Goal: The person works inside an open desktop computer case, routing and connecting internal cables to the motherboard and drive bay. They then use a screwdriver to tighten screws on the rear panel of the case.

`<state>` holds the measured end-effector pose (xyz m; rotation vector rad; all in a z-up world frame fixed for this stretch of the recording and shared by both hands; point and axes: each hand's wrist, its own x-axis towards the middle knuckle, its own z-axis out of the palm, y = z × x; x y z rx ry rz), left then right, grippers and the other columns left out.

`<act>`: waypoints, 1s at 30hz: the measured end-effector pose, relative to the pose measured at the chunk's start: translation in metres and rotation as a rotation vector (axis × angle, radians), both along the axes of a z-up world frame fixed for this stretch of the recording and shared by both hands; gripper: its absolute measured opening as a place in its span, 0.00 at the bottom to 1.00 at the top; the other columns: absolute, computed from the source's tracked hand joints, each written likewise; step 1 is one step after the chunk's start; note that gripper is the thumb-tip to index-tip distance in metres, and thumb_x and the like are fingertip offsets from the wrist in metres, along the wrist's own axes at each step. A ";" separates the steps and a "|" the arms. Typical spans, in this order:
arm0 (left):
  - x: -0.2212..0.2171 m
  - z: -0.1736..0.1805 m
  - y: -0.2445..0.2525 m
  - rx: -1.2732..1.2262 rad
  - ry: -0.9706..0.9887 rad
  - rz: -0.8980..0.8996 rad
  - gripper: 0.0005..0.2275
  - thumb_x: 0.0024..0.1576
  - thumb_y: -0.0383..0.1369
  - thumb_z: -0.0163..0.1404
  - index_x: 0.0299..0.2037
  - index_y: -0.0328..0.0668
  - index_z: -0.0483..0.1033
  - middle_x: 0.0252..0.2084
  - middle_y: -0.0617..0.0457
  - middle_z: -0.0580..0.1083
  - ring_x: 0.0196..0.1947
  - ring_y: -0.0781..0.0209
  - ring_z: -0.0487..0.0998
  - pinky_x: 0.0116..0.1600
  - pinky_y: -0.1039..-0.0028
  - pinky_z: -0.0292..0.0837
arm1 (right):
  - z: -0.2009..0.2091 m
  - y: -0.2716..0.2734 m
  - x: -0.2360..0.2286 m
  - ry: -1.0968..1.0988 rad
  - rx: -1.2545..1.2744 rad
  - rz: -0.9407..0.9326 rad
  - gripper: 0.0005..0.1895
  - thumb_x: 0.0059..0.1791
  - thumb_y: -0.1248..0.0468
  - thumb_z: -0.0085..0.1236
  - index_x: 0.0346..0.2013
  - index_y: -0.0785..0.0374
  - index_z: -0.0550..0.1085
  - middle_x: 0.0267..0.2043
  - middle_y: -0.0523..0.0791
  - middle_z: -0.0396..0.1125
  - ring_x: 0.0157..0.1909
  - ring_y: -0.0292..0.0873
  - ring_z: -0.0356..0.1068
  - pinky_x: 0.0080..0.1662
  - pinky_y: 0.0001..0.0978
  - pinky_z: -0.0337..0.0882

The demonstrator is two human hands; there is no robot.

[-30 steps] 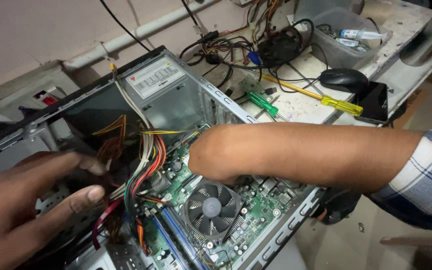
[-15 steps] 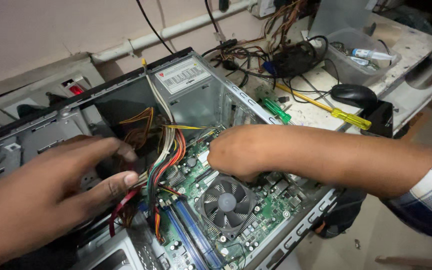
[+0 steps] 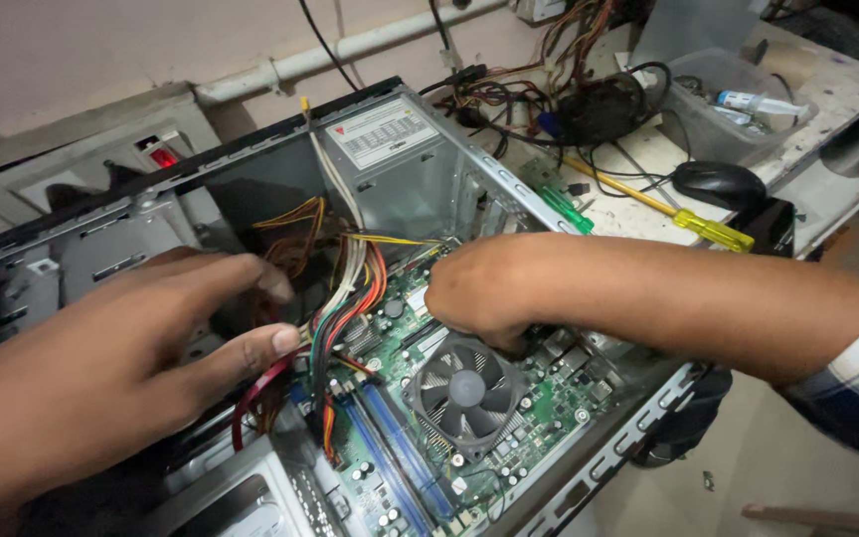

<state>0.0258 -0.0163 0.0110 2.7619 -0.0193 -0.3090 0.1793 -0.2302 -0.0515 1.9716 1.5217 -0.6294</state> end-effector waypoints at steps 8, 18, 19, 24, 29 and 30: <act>-0.005 -0.008 0.005 -0.004 -0.049 -0.006 0.21 0.58 0.54 0.51 0.52 0.49 0.76 0.42 0.55 0.77 0.44 0.59 0.76 0.46 0.65 0.72 | -0.005 0.001 0.000 -0.029 0.044 -0.030 0.12 0.35 0.67 0.69 0.31 0.66 0.81 0.37 0.55 0.75 0.44 0.60 0.75 0.44 0.52 0.75; -0.018 0.003 0.004 -0.129 -0.261 -0.049 0.20 0.57 0.48 0.52 0.53 0.45 0.76 0.42 0.48 0.79 0.44 0.51 0.78 0.47 0.62 0.73 | 0.004 0.007 -0.014 -0.014 0.212 0.069 0.28 0.32 0.68 0.68 0.46 0.63 0.71 0.37 0.54 0.73 0.46 0.61 0.73 0.47 0.54 0.73; -0.017 0.005 0.004 -0.126 -0.273 -0.048 0.20 0.55 0.47 0.52 0.52 0.45 0.76 0.41 0.47 0.79 0.43 0.51 0.79 0.46 0.62 0.73 | 0.006 0.010 -0.016 -0.022 0.158 0.065 0.30 0.32 0.68 0.68 0.47 0.62 0.69 0.38 0.54 0.73 0.46 0.61 0.73 0.47 0.53 0.73; -0.021 0.011 0.007 -0.088 -0.313 0.029 0.20 0.56 0.49 0.52 0.50 0.44 0.76 0.41 0.44 0.78 0.42 0.48 0.79 0.47 0.60 0.73 | 0.018 0.017 -0.027 -0.031 0.148 0.108 0.35 0.30 0.69 0.70 0.50 0.59 0.68 0.38 0.53 0.73 0.46 0.61 0.72 0.47 0.54 0.72; -0.015 0.001 0.017 -0.137 -0.463 -0.005 0.22 0.56 0.48 0.53 0.53 0.40 0.74 0.46 0.41 0.78 0.44 0.47 0.79 0.49 0.60 0.73 | 0.025 0.009 -0.025 -0.023 0.179 0.081 0.35 0.23 0.67 0.77 0.42 0.59 0.72 0.39 0.50 0.73 0.46 0.60 0.72 0.47 0.53 0.71; -0.012 -0.001 0.020 -0.113 -0.506 0.021 0.22 0.56 0.48 0.53 0.53 0.40 0.74 0.47 0.40 0.78 0.46 0.46 0.79 0.50 0.59 0.72 | 0.025 0.005 -0.021 0.002 0.203 0.055 0.34 0.23 0.68 0.77 0.41 0.59 0.73 0.38 0.49 0.73 0.45 0.59 0.73 0.45 0.52 0.71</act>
